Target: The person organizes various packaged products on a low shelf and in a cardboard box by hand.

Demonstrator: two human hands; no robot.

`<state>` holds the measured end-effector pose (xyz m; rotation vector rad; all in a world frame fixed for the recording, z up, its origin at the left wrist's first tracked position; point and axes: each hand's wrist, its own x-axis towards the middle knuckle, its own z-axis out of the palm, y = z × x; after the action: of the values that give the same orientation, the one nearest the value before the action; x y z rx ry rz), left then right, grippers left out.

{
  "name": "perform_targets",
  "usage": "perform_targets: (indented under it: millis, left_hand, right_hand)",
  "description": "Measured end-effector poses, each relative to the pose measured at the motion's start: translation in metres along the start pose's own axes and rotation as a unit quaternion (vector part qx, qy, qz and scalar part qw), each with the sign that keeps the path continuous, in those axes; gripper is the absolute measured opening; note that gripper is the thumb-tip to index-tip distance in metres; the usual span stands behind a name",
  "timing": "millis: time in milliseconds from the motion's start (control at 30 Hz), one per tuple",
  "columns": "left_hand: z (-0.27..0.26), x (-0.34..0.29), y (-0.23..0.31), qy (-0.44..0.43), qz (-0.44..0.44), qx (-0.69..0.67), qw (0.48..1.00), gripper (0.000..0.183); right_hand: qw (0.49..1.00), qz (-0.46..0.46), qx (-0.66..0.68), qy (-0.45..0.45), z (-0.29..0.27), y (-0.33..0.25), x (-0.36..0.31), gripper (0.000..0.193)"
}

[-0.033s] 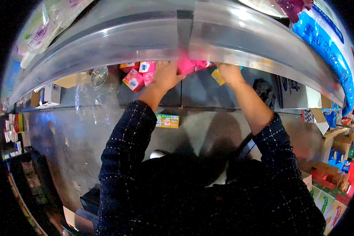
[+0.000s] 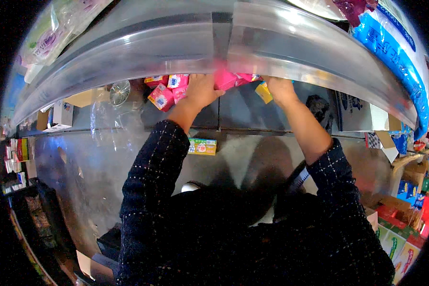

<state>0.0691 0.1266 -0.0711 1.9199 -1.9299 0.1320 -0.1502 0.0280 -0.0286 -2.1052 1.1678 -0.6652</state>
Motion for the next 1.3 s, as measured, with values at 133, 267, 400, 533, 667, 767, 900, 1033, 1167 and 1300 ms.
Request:
perform_targets:
  millis: [133,267,400,533,667,767,900,1033,1167,1300]
  left_hand:
    - [-0.002,0.020,-0.006,-0.176,-0.055,-0.077,0.980,0.076]
    - [-0.007,0.012,0.029,-0.146,-0.191,0.057,0.969,0.086]
    - [-0.027,0.019,0.044,-0.255,-0.191,0.113,0.941,0.090]
    - [-0.018,0.018,0.028,-0.272,-0.097,0.133,0.948,0.089]
    - [-0.011,0.028,0.029,-0.296,-0.196,0.111,0.928,0.080]
    - [-0.013,0.023,0.033,-0.168,-0.136,0.125,0.968,0.091]
    - [-0.032,0.048,0.058,-0.271,-0.100,0.055,0.956,0.092]
    - [-0.015,0.058,0.040,-0.344,-0.089,0.060,0.933,0.092]
    - [-0.020,0.025,0.040,-0.290,0.011,0.079,0.954,0.078]
    - [-0.028,-0.006,0.032,-0.351,0.003,0.067,0.934,0.060]
  right_hand:
    - [0.947,0.116,0.297,0.029,-0.009,-0.001,-0.011,0.028]
    - [0.995,0.024,0.090,-0.041,-0.024,-0.015,-0.035,0.028]
    - [0.996,-0.088,0.008,-0.030,-0.011,0.000,-0.063,0.023]
    - [0.984,-0.142,-0.071,-0.074,0.002,0.000,-0.082,0.023]
    - [0.960,-0.203,-0.178,-0.071,0.003,-0.003,-0.087,0.025]
    - [0.928,-0.232,-0.279,-0.082,0.014,0.005,-0.093,0.034]
    - [0.952,-0.198,-0.225,-0.066,0.015,-0.016,-0.090,0.038]
    - [0.980,-0.112,-0.167,0.000,0.024,-0.021,-0.030,0.030]
    - [0.968,-0.112,-0.223,-0.015,0.050,0.017,0.012,0.023]
    - [0.949,-0.254,-0.186,-0.006,0.065,-0.007,0.012,0.023]
